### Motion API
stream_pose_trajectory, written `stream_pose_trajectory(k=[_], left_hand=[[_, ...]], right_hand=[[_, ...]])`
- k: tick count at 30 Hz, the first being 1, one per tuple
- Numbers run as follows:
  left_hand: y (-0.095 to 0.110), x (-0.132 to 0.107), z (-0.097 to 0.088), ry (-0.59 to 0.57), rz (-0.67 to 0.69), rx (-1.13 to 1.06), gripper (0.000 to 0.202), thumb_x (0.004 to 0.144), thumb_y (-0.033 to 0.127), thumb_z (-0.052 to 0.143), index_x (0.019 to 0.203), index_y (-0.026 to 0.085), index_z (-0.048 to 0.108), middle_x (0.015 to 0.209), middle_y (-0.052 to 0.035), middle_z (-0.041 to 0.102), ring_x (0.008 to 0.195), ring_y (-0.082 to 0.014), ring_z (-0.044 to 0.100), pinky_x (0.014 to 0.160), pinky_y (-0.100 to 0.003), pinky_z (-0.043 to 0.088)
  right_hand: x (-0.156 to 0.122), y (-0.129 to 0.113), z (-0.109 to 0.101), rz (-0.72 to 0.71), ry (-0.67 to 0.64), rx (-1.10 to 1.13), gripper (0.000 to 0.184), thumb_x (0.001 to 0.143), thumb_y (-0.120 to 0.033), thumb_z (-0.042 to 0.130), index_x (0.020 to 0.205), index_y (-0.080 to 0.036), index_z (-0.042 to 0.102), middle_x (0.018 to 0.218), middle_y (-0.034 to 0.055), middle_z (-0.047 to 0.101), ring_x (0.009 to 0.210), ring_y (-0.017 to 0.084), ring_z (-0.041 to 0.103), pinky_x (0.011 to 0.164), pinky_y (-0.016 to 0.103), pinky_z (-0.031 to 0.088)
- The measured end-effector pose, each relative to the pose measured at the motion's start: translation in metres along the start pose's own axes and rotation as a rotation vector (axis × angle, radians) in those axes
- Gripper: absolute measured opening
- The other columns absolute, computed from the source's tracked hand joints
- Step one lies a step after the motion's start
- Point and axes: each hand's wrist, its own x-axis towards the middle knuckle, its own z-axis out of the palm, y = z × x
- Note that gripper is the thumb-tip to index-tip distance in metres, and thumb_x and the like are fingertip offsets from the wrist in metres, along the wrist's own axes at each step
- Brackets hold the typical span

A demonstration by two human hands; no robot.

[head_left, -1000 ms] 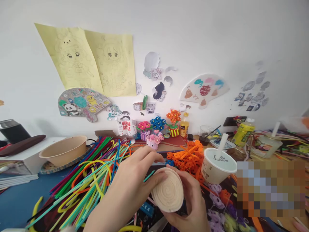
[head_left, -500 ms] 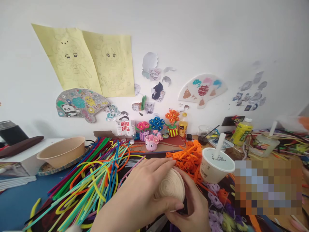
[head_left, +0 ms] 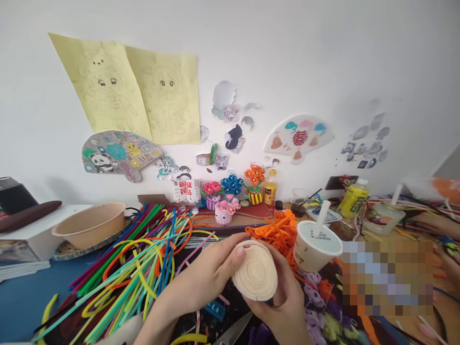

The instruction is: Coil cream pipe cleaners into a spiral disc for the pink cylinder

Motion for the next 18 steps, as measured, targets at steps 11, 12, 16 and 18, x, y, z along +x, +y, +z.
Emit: stream_pose_trajectory(k=[11, 12, 16, 18], left_hand=[[0.008, 0.0, -0.013, 0.422, -0.08, -0.227, 0.045, 0.098, 0.047, 0.047, 0.125, 0.018, 0.067, 0.124, -0.0095, 0.071, 0.111, -0.0264, 0.064, 0.101, -0.039, 0.047], [0.008, -0.001, -0.015, 0.467, -0.083, -0.228, 0.045, 0.097, 0.047, 0.047, 0.124, 0.017, 0.067, 0.125, -0.0108, 0.07, 0.113, -0.0273, 0.063, 0.103, -0.041, 0.046], [0.011, -0.01, -0.02, 0.596, -0.119, -0.262, 0.05, 0.098, 0.051, 0.044, 0.129, 0.017, 0.063, 0.136, -0.0134, 0.064, 0.128, -0.0279, 0.055, 0.113, -0.044, 0.038], [0.014, -0.015, -0.021, 0.626, -0.127, -0.295, 0.055, 0.098, 0.056, 0.039, 0.132, 0.018, 0.061, 0.141, -0.013, 0.06, 0.134, -0.0268, 0.051, 0.117, -0.044, 0.034]], right_hand=[[0.062, -0.04, 0.027, 0.232, -0.311, 0.289, 0.089, 0.059, -0.06, 0.087, 0.136, -0.027, 0.059, 0.148, 0.014, 0.053, 0.137, 0.035, 0.049, 0.107, 0.047, 0.046], [0.068, -0.044, 0.03, 0.273, -0.318, 0.308, 0.083, 0.062, -0.061, 0.085, 0.134, -0.026, 0.062, 0.146, 0.0148, 0.056, 0.134, 0.035, 0.052, 0.106, 0.048, 0.047], [0.081, -0.052, 0.043, 0.376, -0.29, 0.327, 0.059, 0.072, -0.05, 0.083, 0.124, -0.027, 0.069, 0.138, 0.0118, 0.064, 0.126, 0.032, 0.059, 0.108, 0.048, 0.045], [0.084, -0.054, 0.049, 0.391, -0.279, 0.328, 0.053, 0.073, -0.045, 0.084, 0.121, -0.027, 0.07, 0.136, 0.0108, 0.066, 0.124, 0.032, 0.061, 0.107, 0.048, 0.045]])
